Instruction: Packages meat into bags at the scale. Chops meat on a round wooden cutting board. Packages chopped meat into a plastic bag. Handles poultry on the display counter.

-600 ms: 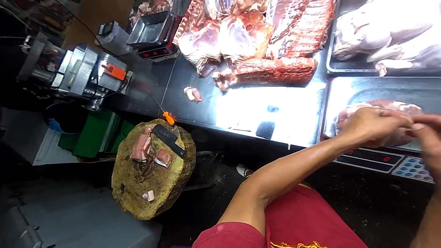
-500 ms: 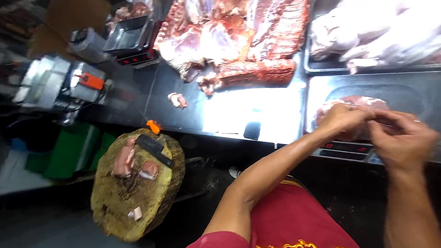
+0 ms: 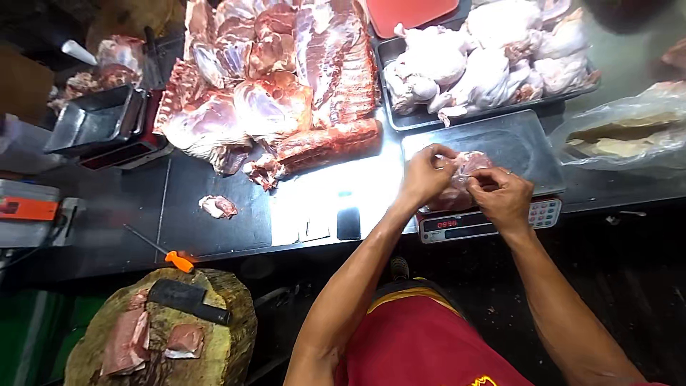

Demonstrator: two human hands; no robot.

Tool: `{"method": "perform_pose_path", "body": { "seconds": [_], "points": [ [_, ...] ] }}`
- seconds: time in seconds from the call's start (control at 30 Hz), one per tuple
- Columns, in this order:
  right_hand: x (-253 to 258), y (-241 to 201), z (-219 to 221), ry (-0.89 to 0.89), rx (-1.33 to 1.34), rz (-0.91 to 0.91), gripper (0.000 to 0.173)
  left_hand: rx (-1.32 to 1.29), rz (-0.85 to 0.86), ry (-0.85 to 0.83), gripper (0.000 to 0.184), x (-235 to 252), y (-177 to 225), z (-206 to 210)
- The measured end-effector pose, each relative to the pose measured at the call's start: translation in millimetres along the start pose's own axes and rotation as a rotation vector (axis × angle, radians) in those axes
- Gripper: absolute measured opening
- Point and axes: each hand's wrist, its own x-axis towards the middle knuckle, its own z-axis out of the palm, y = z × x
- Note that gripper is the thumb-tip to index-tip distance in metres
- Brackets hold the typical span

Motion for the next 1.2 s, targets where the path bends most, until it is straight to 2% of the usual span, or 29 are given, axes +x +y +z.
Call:
{"method": "perform_pose_path", "body": {
  "seconds": [0.1,0.23,0.3,0.4,0.47,0.57,0.7,0.83,0.9,0.97,1.03,1.1,1.2],
  "points": [
    [1.1,-8.6,-5.7,0.083,0.221,-0.017,0.022,-0.175,0.102,0.029,0.018,-24.6,35.5,-18.6],
    [-12.3,-10.3,-19.7,0.139,0.387,0.119,0.027,-0.34,0.226,0.109,0.017,-74.5,77.0,-67.3],
    [-23.6,-19.8,-6.3,0.039,0.462,0.186,0.027,-0.384,0.296,0.18,0.014,-103.9,85.7,-98.7],
    [-46.7,-40.2,31.6,-0.188,0.53,0.266,0.027,-0.347,0.226,0.302,0.006,-157.0,84.9,-149.1],
    [-67.2,-60.5,59.2,-0.337,0.545,0.31,0.028,-0.291,0.159,0.399,0.006,-184.4,64.0,-183.9],
    [-99.1,-97.4,98.2,-0.573,0.553,0.295,0.032,-0.213,0.06,0.569,0.012,-215.8,11.5,-243.4],
    [-131.4,-156.8,148.8,-0.853,0.492,0.286,0.035,-0.115,-0.116,0.775,0.018,-239.6,-33.0,-339.7],
    [-149.5,-200.7,195.6,-0.991,0.41,0.179,0.037,-0.039,-0.19,1.077,0.026,-237.7,-76.0,-456.0],
    [-156.9,-219.5,212.4,-1.012,0.377,0.132,0.037,0.011,-0.211,1.142,0.031,-245.6,-106.1,-511.2],
    [-165.8,-237.1,225.1,-1.034,0.353,0.127,0.037,0.007,-0.234,1.13,0.033,-256.3,-136.1,-551.3],
    [-178.7,-250.4,237.2,-1.062,0.324,0.151,0.035,-0.029,-0.295,1.035,0.037,-272.7,-165.6,-569.1],
    [-193.2,-261.0,251.2,-1.109,0.295,0.195,0.033,-0.041,-0.327,0.914,0.042,-291.7,-202.3,-564.9],
    [-215.1,-276.8,271.8,-1.204,0.221,0.212,0.03,-0.14,-0.395,0.797,0.04,-334.9,-249.0,-508.3]
  ]
}}
